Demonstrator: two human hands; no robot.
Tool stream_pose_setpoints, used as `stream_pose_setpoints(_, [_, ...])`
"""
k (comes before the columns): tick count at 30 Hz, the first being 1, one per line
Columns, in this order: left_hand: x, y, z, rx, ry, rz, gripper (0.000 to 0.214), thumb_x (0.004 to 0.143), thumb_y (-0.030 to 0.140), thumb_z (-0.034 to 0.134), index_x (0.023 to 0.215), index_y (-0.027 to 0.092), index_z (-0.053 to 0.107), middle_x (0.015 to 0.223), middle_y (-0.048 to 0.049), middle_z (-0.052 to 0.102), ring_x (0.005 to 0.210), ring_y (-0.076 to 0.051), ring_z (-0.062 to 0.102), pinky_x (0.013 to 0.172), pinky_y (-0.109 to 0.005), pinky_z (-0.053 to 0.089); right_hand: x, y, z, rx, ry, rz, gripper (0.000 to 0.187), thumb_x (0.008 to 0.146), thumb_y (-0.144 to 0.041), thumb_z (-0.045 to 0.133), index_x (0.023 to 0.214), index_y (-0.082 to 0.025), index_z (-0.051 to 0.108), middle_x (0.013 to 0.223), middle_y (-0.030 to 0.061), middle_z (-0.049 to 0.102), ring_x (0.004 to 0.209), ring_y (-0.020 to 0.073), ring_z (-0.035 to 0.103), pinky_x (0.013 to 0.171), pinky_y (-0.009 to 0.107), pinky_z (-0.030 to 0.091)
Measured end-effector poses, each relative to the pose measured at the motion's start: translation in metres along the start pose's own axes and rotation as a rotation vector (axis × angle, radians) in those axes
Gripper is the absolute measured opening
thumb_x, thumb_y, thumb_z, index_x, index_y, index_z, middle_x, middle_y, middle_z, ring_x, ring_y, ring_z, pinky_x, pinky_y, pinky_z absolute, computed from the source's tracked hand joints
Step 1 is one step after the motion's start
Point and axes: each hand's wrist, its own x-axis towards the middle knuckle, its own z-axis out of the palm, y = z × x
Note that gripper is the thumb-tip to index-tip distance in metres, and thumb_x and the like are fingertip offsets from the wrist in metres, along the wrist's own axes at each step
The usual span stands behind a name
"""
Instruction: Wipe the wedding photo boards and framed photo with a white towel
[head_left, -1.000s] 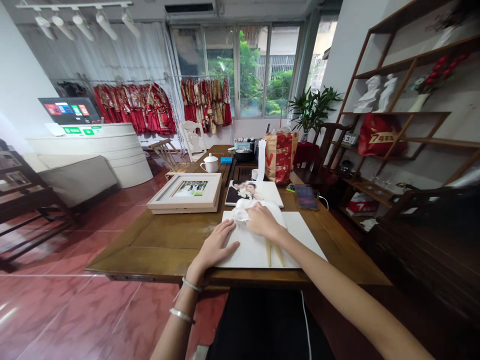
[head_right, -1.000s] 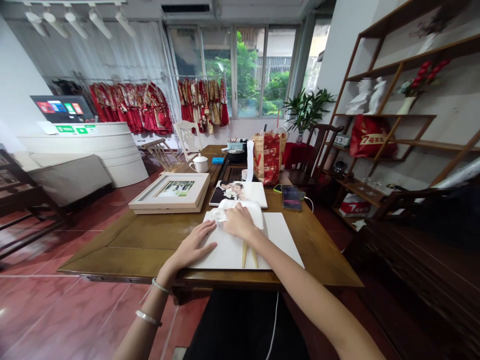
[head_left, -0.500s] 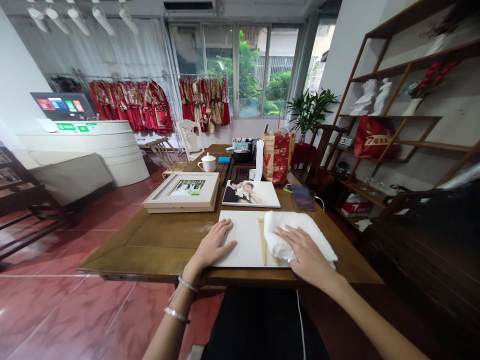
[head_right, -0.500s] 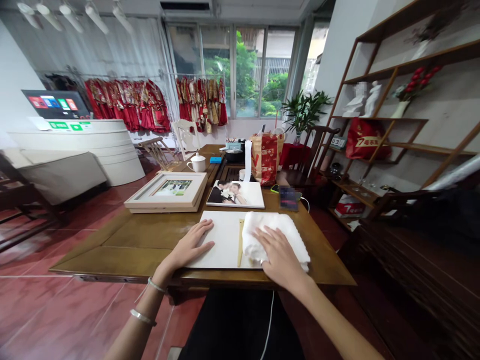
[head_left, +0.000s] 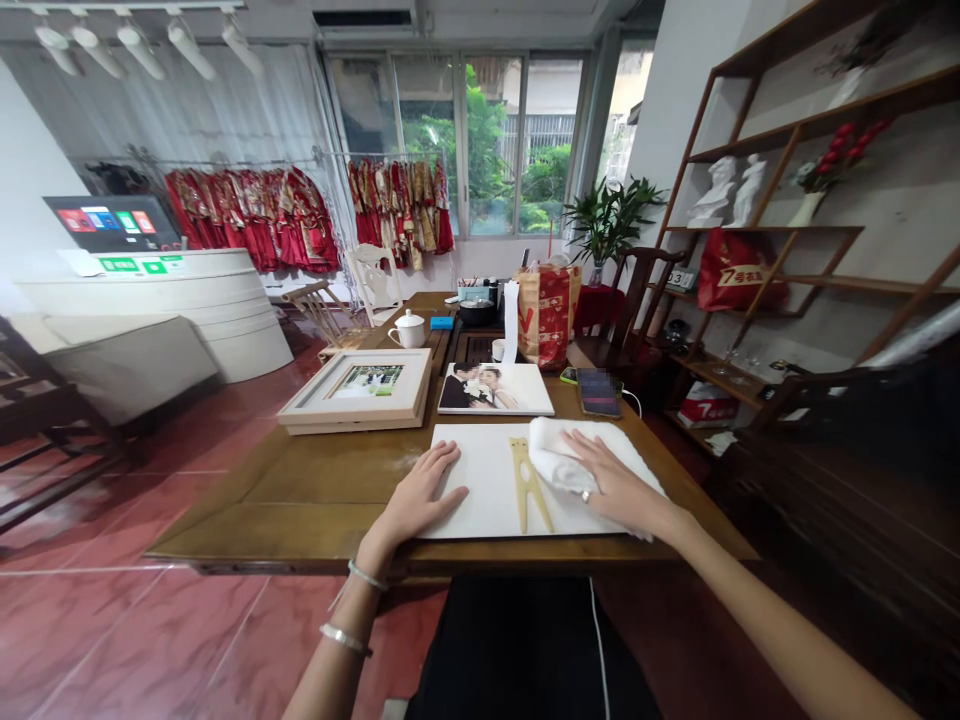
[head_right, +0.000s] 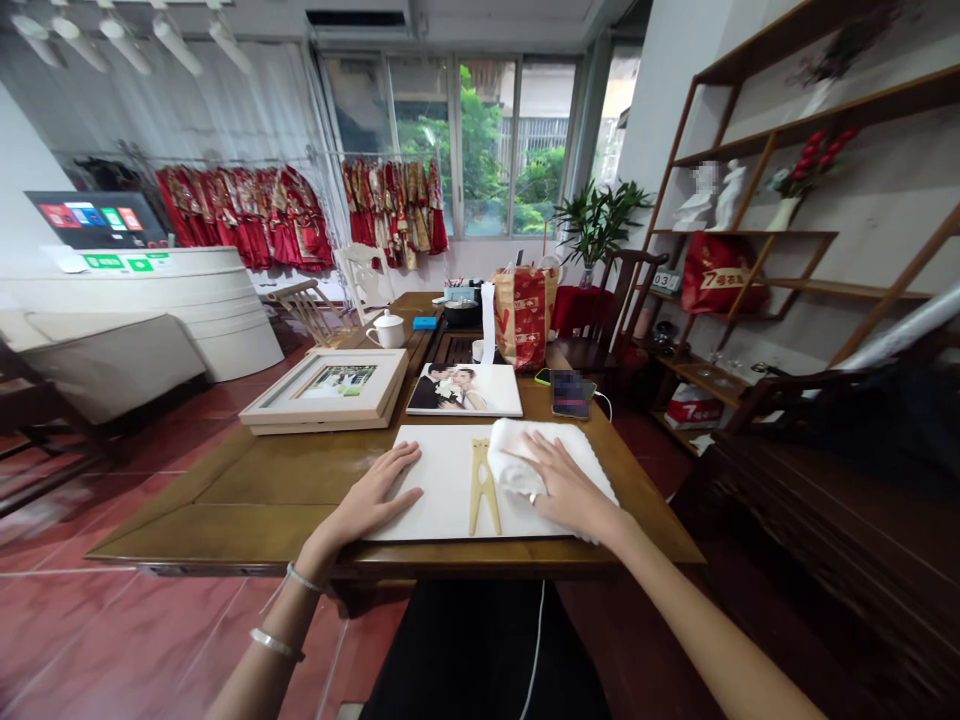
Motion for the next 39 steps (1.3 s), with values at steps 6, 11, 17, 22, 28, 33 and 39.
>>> stream_pose_setpoints(6, [0.000,0.002,0.000,-0.001,-0.008,-0.023,0.053,0.083,0.043,0.051,0.130,0.018,0.044,0.142,-0.0087,0.040,0.135,-0.025,0.030,0.112,-0.043,0.026,0.053,0.018,-0.009,0.005,-0.046,0.057,0.062,0.083,-0.026,0.041,0.142,-0.012,0.027,0.147,0.0097,0.029,0.138,0.0191,0.013,0.114,0.041,0.010])
stream_pose_setpoints(11, [0.001,0.001,0.001,-0.015,0.013,-0.021,0.051,0.084,0.044,0.051,0.129,0.021,0.045,0.141,-0.0077,0.042,0.134,-0.024,0.032,0.111,-0.044,0.027,0.034,0.008,-0.008,-0.019,-0.026,0.048,0.067,0.078,-0.023,0.044,0.142,-0.013,0.025,0.147,0.0082,0.027,0.138,0.0203,0.013,0.114,0.044,0.009])
stream_pose_setpoints(17, [0.001,-0.001,0.003,-0.003,0.013,-0.010,0.052,0.084,0.047,0.049,0.129,0.022,0.045,0.141,-0.0068,0.042,0.134,-0.024,0.031,0.111,-0.043,0.027,-0.045,-0.025,-0.010,0.024,-0.086,-0.048,0.076,0.072,-0.009,0.043,0.143,-0.027,0.024,0.149,-0.0025,0.020,0.138,0.0206,0.008,0.114,0.048,0.008])
stream_pose_setpoints(22, [0.000,0.001,0.001,0.007,0.002,-0.008,0.053,0.084,0.046,0.049,0.130,0.021,0.044,0.142,-0.0069,0.040,0.135,-0.024,0.031,0.112,-0.043,0.026,-0.075,-0.028,-0.015,0.090,-0.144,0.017,0.065,0.083,-0.021,0.046,0.142,-0.032,0.023,0.150,-0.0045,0.019,0.138,0.0214,0.008,0.113,0.047,0.013])
stream_pose_setpoints(28, [0.001,0.004,-0.001,0.018,-0.020,-0.028,0.053,0.084,0.044,0.049,0.131,0.018,0.043,0.143,-0.0088,0.038,0.135,-0.025,0.029,0.112,-0.043,0.025,-0.010,0.009,-0.014,0.240,-0.103,0.031,0.062,0.086,-0.048,0.046,0.141,-0.026,0.029,0.149,-0.0004,0.023,0.138,0.0228,0.011,0.113,0.044,0.013])
stream_pose_setpoints(33, [0.002,0.005,-0.001,0.029,-0.021,-0.022,0.053,0.084,0.043,0.050,0.130,0.018,0.043,0.143,-0.0088,0.038,0.135,-0.025,0.029,0.112,-0.042,0.025,0.040,0.027,-0.011,0.317,-0.035,0.157,0.061,0.086,-0.051,0.044,0.140,-0.025,0.033,0.149,-0.0001,0.024,0.138,0.0244,0.010,0.112,0.044,0.016])
stream_pose_setpoints(39, [0.002,0.003,0.001,0.026,-0.012,-0.029,0.053,0.085,0.045,0.049,0.130,0.018,0.043,0.143,-0.0086,0.039,0.135,-0.023,0.030,0.112,-0.041,0.025,0.034,0.026,-0.004,0.270,-0.036,0.086,0.063,0.085,-0.051,0.047,0.141,-0.027,0.030,0.150,-0.0002,0.021,0.138,0.0263,0.006,0.112,0.049,0.010])
